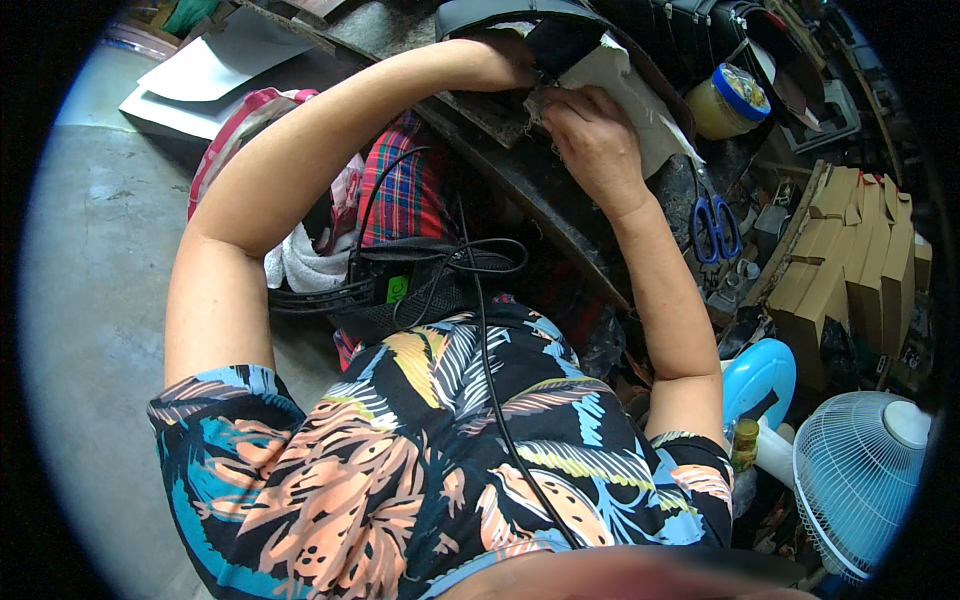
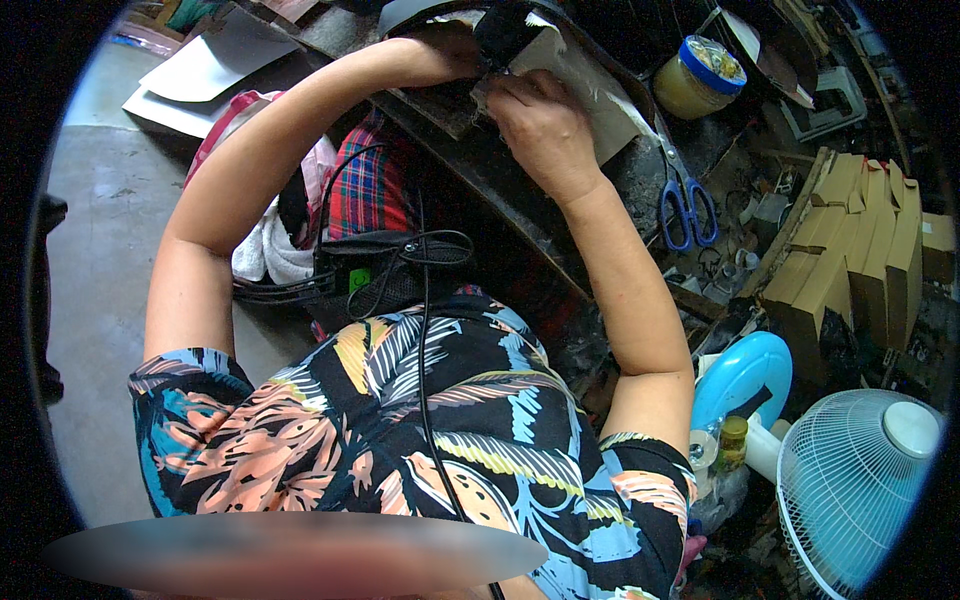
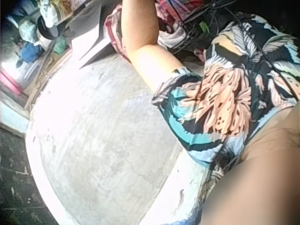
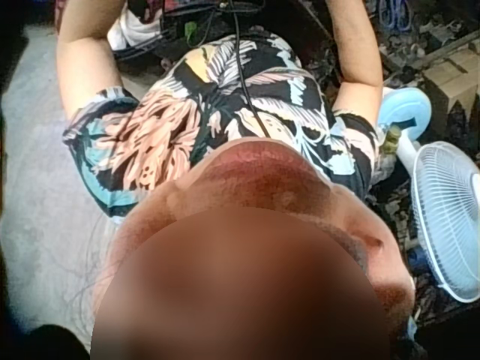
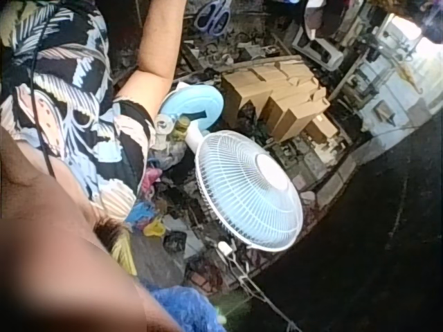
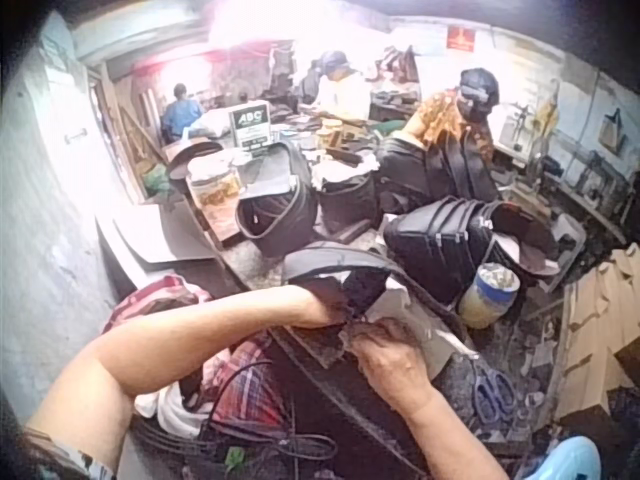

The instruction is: The person inserts a white fabric piece into a black shoe, trims excess fabric with scissors, and presses the fabric into place. The person repeats this process for multiple areas of the shoe interior.

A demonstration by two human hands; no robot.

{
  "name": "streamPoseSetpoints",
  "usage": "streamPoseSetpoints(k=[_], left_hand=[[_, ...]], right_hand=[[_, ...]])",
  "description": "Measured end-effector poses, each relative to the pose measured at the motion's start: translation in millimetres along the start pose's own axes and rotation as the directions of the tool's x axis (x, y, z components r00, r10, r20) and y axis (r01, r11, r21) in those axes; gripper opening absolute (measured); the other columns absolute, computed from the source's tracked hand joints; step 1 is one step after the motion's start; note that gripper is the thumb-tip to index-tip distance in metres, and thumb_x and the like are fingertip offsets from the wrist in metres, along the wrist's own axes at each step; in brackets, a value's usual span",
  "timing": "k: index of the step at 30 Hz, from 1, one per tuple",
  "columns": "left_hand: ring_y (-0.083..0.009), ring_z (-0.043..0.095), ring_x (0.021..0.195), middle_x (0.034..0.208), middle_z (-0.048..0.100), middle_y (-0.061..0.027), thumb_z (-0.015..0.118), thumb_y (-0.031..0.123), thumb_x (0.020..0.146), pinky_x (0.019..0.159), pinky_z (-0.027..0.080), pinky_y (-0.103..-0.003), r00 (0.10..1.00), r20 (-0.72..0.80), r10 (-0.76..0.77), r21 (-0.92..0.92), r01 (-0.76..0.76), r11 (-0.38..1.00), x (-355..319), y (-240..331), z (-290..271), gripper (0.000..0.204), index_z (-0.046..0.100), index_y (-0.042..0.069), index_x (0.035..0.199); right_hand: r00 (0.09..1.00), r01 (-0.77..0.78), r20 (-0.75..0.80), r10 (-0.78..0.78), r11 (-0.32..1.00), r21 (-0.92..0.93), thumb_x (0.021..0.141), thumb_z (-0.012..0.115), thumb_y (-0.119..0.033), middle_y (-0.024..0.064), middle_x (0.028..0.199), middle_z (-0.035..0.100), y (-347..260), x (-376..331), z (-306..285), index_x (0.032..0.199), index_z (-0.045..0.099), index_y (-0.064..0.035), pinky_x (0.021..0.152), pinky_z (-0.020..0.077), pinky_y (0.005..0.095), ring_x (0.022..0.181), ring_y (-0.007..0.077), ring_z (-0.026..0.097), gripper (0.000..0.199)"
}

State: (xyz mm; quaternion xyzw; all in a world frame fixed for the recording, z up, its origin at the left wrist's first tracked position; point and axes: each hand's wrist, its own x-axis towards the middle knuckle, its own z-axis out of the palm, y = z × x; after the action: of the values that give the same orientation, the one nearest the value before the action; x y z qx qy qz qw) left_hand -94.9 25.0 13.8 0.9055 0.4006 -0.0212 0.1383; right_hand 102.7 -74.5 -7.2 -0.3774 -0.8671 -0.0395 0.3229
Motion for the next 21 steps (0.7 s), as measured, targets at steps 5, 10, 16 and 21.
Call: streamPoseSetpoints(k=[5,10,16,21], left_hand=[[-0.0382,0.064,0.095,0.098,0.067,-0.0230,0.062,0.030,0.089,0.086,0.049,-0.044,0.990,-0.141,-0.025,-0.069,0.015,0.997,-1,0,11,0.032,0.067,0.002,0.102],[-0.0348,0.066,0.085,0.090,0.067,-0.0203,0.062,0.026,0.089,0.079,0.050,-0.043,0.995,-0.091,0.050,-0.116,-0.060,0.991,4,-8,5,0.027,0.066,0.002,0.101],[-0.0205,0.064,0.068,0.082,0.065,-0.0123,0.063,0.022,0.090,0.065,0.052,-0.036,0.974,0.088,-0.209,-0.335,0.226,0.915,15,-6,8,0.023,0.065,0.002,0.100],[-0.0222,0.064,0.068,0.074,0.067,-0.0128,0.063,0.035,0.089,0.068,0.051,-0.037,0.983,-0.073,-0.169,-0.468,0.116,0.876,7,-10,13,0.036,0.070,0.000,0.095]], right_hand=[[0.999,-0.032,-0.014,0.034,0.994,0.107,0.080,0.072,-0.010,0.0023,0.109,0.069,1,-1,-1,0.096,0.068,-0.0091,0.088,0.0521,0.0390,0.101,0.0262,0.062,0.016],[0.998,-0.054,-0.031,0.058,0.990,0.128,0.080,0.073,-0.015,0.0025,0.109,0.069,-1,-2,0,0.098,0.068,-0.0097,0.090,0.0502,0.0418,0.101,0.0271,0.062,0.019],[1.000,-0.006,-0.008,0.006,0.999,0.042,0.080,0.074,-0.015,0.0024,0.108,0.068,-3,-1,1,0.097,0.068,-0.0104,0.088,0.0505,0.0413,0.101,0.0265,0.062,0.019],[1.000,-0.005,-0.015,0.006,0.996,0.086,0.079,0.074,-0.015,0.0029,0.105,0.068,-1,0,1,0.097,0.067,-0.0111,0.086,0.0508,0.0415,0.099,0.0269,0.062,0.019]])
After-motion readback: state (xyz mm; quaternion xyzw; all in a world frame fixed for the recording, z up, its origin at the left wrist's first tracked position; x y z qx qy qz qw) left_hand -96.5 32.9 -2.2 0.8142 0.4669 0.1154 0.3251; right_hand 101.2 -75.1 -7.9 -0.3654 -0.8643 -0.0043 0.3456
